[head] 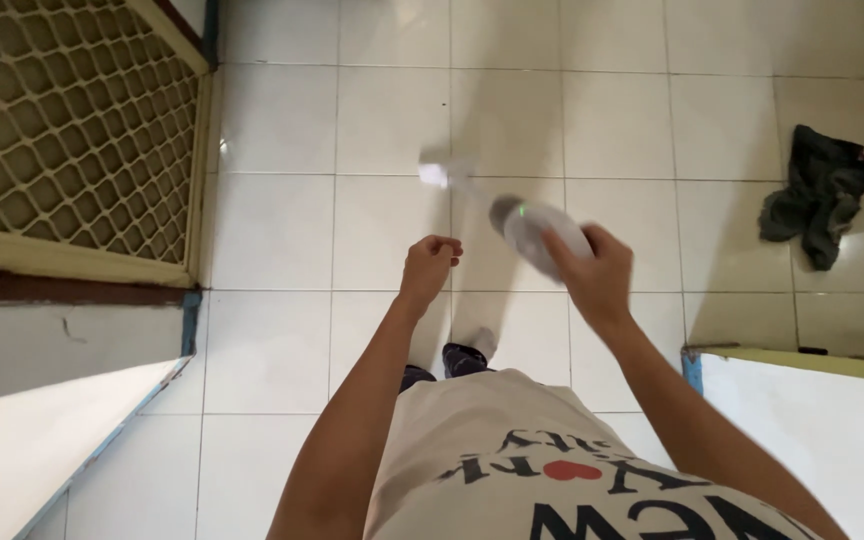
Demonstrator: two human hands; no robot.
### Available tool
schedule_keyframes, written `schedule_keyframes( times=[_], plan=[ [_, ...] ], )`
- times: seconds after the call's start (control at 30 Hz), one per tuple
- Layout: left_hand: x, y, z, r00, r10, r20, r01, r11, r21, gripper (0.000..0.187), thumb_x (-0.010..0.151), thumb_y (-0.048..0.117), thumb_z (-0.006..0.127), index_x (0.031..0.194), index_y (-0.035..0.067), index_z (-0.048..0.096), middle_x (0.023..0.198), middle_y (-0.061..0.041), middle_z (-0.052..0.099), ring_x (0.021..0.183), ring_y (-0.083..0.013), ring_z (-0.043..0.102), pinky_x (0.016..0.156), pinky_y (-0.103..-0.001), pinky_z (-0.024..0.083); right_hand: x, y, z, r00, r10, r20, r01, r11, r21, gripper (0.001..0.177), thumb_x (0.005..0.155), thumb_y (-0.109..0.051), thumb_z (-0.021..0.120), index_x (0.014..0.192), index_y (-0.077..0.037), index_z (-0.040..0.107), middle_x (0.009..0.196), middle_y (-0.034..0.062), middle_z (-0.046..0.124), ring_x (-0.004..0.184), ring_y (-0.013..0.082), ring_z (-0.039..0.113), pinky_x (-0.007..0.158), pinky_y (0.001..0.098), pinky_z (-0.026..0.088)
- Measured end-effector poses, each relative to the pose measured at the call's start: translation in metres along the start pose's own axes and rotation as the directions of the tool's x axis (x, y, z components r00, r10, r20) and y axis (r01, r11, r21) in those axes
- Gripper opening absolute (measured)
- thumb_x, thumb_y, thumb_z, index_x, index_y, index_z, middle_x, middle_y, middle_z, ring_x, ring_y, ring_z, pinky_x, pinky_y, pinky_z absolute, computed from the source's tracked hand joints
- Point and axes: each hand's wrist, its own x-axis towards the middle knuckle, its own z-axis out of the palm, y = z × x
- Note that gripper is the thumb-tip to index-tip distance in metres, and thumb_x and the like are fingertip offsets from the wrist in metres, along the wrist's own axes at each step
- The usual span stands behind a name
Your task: The person cleans a tiled floor using a handheld vacuum cleaner, navigating around a refrigerator and along the baseboards and a doorway.
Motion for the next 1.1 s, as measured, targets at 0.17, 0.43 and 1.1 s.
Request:
schedule_keyframes(
  times=[0.17, 0.43, 1.1],
  plan=[
    [-0.01, -0.008, -0.011, 1.0, 0.001, -0.03, 0.0, 1.0, 0.026, 0.029, 0.095, 0.013, 0.05, 0.109, 0.001, 0.072, 0.101, -0.008, 0.077, 0.092, -0.0163, 0.072, 0.083, -0.03, 0.056, 0.06, 0.034, 0.072, 0.971, 0.149, 0.185, -0.179, 0.972, 0.154, 0.042, 0.091, -0.035, 0.076, 0.104, 0.005, 0.071, 0.073, 0.0078, 0.069, 0.062, 0.0123, 0.063, 0.055, 0.0284, 0.049],
    [-0.011, -0.036, -0.03, 0.997, 0.001, -0.08, 0.001, 1.0, 0.019, 0.028, 0.094, 0.015, 0.052, 0.108, 0.003, 0.074, 0.099, -0.008, 0.078, 0.089, -0.0157, 0.073, 0.08, -0.03, 0.056, 0.041, 0.059, 0.103, 0.871, 0.227, 0.435, -0.312, 0.941, 0.132, 0.047, 0.085, -0.026, 0.071, 0.119, 0.005, 0.062, 0.09, 0.0084, 0.071, 0.077, 0.0153, 0.065, 0.067, 0.0304, 0.052],
    [-0.036, -0.025, -0.045, 0.988, -0.126, -0.093, 0.131, 0.99, 0.057, 0.031, 0.095, 0.018, 0.048, 0.11, 0.008, 0.073, 0.104, -0.003, 0.077, 0.093, -0.0113, 0.072, 0.083, -0.03, 0.056, -0.009, -0.032, 0.028, 0.987, -0.045, 0.152, 0.061, 0.993, -0.104, 0.041, 0.087, -0.033, 0.078, 0.1, 0.005, 0.073, 0.076, 0.0173, 0.075, 0.064, 0.0197, 0.072, 0.057, 0.0325, 0.056]
  ],
)
